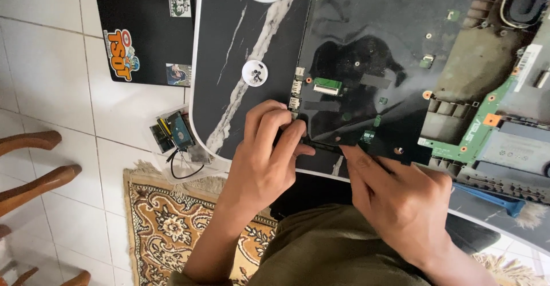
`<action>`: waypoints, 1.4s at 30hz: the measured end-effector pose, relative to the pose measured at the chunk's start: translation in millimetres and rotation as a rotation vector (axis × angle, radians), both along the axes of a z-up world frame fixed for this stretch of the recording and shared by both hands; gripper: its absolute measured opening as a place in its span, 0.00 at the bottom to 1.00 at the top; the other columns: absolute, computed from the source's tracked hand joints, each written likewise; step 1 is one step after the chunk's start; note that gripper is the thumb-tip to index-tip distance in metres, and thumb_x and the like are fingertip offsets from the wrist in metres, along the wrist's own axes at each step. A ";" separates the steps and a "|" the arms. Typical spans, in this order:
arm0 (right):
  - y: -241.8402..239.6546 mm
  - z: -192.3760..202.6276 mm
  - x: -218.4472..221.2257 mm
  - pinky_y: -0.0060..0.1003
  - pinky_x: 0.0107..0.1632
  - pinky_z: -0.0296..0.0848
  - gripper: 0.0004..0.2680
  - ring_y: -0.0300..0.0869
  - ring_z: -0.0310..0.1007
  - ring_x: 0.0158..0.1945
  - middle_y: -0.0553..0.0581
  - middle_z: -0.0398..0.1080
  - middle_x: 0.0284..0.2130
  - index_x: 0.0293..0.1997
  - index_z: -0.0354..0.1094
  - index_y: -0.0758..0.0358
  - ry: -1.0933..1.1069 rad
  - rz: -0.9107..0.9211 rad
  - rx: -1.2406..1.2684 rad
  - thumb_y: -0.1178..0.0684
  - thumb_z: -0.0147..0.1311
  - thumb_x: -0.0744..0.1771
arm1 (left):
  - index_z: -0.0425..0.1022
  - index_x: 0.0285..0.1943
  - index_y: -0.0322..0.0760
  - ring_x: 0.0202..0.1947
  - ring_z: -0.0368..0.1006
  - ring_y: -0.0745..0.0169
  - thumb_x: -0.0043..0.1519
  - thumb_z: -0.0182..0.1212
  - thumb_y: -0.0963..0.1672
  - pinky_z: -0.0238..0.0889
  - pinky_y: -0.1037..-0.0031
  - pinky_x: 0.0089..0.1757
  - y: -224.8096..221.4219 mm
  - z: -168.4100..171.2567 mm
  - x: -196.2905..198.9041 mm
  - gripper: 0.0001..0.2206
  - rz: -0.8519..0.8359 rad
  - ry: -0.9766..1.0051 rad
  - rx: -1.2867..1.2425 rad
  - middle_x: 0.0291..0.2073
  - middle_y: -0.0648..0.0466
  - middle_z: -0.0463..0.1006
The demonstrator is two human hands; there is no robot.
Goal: Reconnecting internal ribbon cables and aligning the motherboard during laptop reassembly.
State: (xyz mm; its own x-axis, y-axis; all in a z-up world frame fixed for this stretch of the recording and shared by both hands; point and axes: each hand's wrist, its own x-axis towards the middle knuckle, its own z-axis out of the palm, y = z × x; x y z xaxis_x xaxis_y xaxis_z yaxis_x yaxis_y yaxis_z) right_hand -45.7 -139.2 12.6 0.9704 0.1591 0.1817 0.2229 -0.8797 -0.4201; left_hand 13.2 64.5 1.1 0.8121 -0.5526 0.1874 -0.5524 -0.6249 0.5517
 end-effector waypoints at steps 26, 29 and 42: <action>9.7 -11.7 -1.5 0.29 0.20 0.53 0.03 0.32 0.62 0.18 0.48 0.77 0.24 0.37 0.82 0.63 -0.088 -0.063 0.110 0.58 0.73 0.67 | 0.72 0.39 0.20 0.45 0.71 0.45 0.64 0.62 0.31 0.70 0.63 0.40 18.0 35.7 36.6 0.04 -0.190 0.060 -0.058 0.42 0.42 0.70; 10.0 -12.0 -1.3 0.29 0.19 0.52 0.03 0.32 0.62 0.17 0.49 0.76 0.23 0.37 0.82 0.63 -0.096 -0.070 0.120 0.59 0.73 0.67 | 0.74 0.38 0.26 0.47 0.70 0.50 0.63 0.66 0.33 0.65 0.70 0.26 19.3 38.7 41.4 0.05 -0.237 0.005 0.097 0.43 0.48 0.72; 9.2 -13.6 0.6 0.29 0.20 0.49 0.03 0.33 0.56 0.16 0.47 0.72 0.20 0.37 0.80 0.63 -0.108 -0.044 0.138 0.59 0.70 0.68 | 0.75 0.37 0.31 0.47 0.67 0.60 0.67 0.67 0.37 0.60 0.79 0.23 25.4 26.3 55.4 0.06 -0.426 -0.136 0.228 0.42 0.56 0.74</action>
